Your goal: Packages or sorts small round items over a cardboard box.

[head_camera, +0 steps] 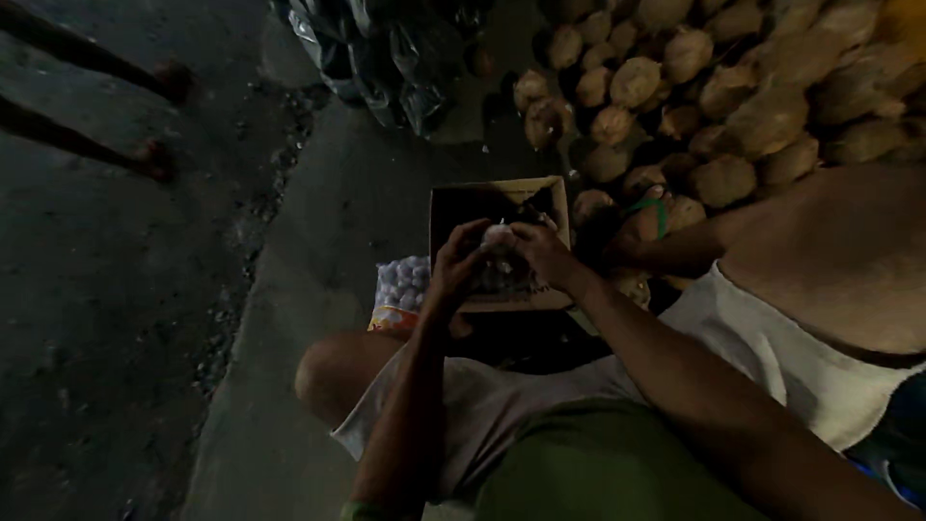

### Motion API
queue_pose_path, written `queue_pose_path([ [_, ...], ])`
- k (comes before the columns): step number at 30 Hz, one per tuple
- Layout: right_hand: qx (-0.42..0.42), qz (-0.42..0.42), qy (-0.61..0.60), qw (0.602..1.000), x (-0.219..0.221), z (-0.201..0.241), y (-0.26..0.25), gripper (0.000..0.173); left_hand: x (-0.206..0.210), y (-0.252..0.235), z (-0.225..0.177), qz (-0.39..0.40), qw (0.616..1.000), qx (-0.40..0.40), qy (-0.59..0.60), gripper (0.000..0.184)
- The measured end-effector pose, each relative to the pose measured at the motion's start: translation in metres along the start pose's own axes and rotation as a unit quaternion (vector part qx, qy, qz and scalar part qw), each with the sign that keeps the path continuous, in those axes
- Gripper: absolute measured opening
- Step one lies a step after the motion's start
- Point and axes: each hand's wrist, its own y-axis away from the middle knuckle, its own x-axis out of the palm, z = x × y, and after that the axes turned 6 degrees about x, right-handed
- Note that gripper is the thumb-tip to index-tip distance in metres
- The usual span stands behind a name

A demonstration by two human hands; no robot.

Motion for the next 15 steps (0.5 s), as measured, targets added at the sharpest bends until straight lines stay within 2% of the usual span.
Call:
queue_pose_path([
  [3, -0.019, -0.056, -0.022, 0.998, 0.006, -0.003, -0.001, 0.034, 0.013, 0.003, 0.002, 0.001, 1.000, -0.008, 0.009, 0.064],
  [4, -0.014, -0.070, -0.020, 0.997, 0.009, -0.003, 0.000, 0.033, 0.021, 0.004, 0.002, -0.006, 1.000, -0.010, -0.001, 0.067],
  [7, -0.006, -0.122, 0.029, 0.992, 0.017, 0.000, 0.004, 0.036, 0.035, 0.004, 0.004, -0.049, 0.999, -0.008, -0.009, 0.058],
  [10, -0.014, -0.141, 0.046, 0.989, 0.015, -0.003, 0.008, 0.039, 0.033, 0.002, 0.002, -0.050, 0.998, -0.001, 0.029, 0.062],
  [12, -0.008, -0.169, 0.095, 0.981, 0.010, -0.012, 0.001, 0.037, 0.029, 0.001, 0.001, -0.059, 0.997, 0.006, 0.041, 0.058],
  [14, 0.043, -0.156, 0.186, 0.969, -0.001, -0.016, -0.010, 0.034, 0.021, -0.001, 0.004, -0.061, 0.998, 0.017, -0.001, 0.057],
  [15, 0.070, -0.134, 0.186, 0.971, -0.005, -0.016, -0.013, 0.039, 0.017, -0.002, 0.007, -0.056, 0.998, 0.032, -0.028, 0.058],
])
